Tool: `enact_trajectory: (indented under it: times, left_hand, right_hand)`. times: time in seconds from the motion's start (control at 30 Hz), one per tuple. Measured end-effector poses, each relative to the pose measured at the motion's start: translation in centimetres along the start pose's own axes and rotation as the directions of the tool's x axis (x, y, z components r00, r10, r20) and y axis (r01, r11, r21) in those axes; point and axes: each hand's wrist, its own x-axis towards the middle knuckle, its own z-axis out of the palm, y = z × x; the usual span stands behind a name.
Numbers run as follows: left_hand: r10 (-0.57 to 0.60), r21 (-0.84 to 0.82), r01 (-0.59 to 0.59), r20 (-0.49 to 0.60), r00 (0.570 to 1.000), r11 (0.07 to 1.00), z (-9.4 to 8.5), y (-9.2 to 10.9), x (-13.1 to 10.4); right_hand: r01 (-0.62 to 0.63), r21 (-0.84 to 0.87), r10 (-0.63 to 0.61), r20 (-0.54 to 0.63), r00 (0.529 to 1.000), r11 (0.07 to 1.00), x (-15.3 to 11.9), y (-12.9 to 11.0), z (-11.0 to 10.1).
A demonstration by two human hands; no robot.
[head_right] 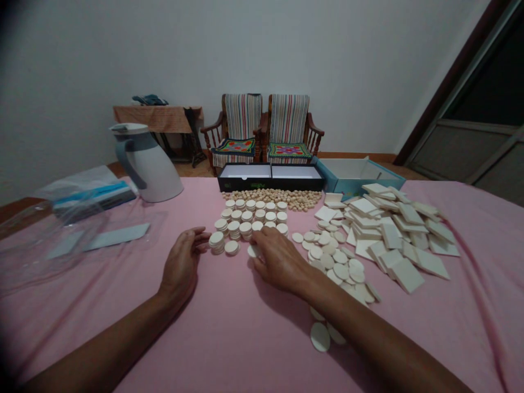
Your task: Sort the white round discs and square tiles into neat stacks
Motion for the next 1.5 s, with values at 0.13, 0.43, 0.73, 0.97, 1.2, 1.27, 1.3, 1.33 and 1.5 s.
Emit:
enact_trajectory:
  times: [0.13, 0.43, 0.73, 0.97, 1.2, 1.27, 1.3, 1.33, 1.5]
  left_hand:
    - [0.003, 0.004, -0.003, 0.001, 1.000, 1.000, 0.0, 0.1, -0.1]
    - [-0.005, 0.003, 0.005, 0.009, 1.000, 1.000, 0.0, 0.3, -0.3]
    - [0.103, 0.125, -0.091, -0.099, 0.990, 0.988, 0.5, 1.4, -1.0]
    - [0.398, 0.337, -0.471, 0.264, 0.878, 0.815, 1.8, 3.5, -4.6]
    - [0.373, 0.353, -0.573, 0.493, 0.786, 0.740, 2.2, 4.0, -5.6]
    - [0.362, 0.373, -0.531, 0.436, 0.824, 0.761, 2.1, 3.9, -5.4]
    - [0.353, 0.377, -0.503, 0.401, 0.846, 0.777, 2.1, 3.8, -5.2]
    - [0.341, 0.379, -0.474, 0.366, 0.866, 0.795, 2.0, 3.7, -5.1]
    - [0.292, 0.359, -0.365, 0.241, 0.926, 0.859, 1.7, 3.2, -4.6]
  right_hand:
    - [0.070, -0.031, -0.071, -0.026, 0.997, 0.997, 2.7, -1.3, 2.1]
    - [0.107, 0.027, -0.103, -0.137, 0.985, 0.994, 3.0, -0.8, 2.1]
    - [-0.142, 0.021, 0.142, -0.304, 0.942, 0.990, -3.5, 7.3, -1.2]
    - [-0.222, -0.102, 0.181, -0.307, 0.934, 0.970, -6.6, 12.5, -0.1]
    - [-0.248, -0.118, 0.228, -0.158, 0.961, 0.962, -7.6, 9.9, -0.8]
    - [-0.231, -0.099, 0.222, -0.093, 0.970, 0.968, -7.8, 8.9, -1.2]
    - [-0.214, -0.085, 0.210, -0.063, 0.976, 0.973, -7.8, 8.4, -1.4]
    - [-0.191, -0.063, 0.189, -0.031, 0.981, 0.980, -7.8, 8.0, -1.6]
    - [-0.120, 0.126, 0.115, 0.051, 0.992, 0.985, -6.3, 7.5, -2.3]
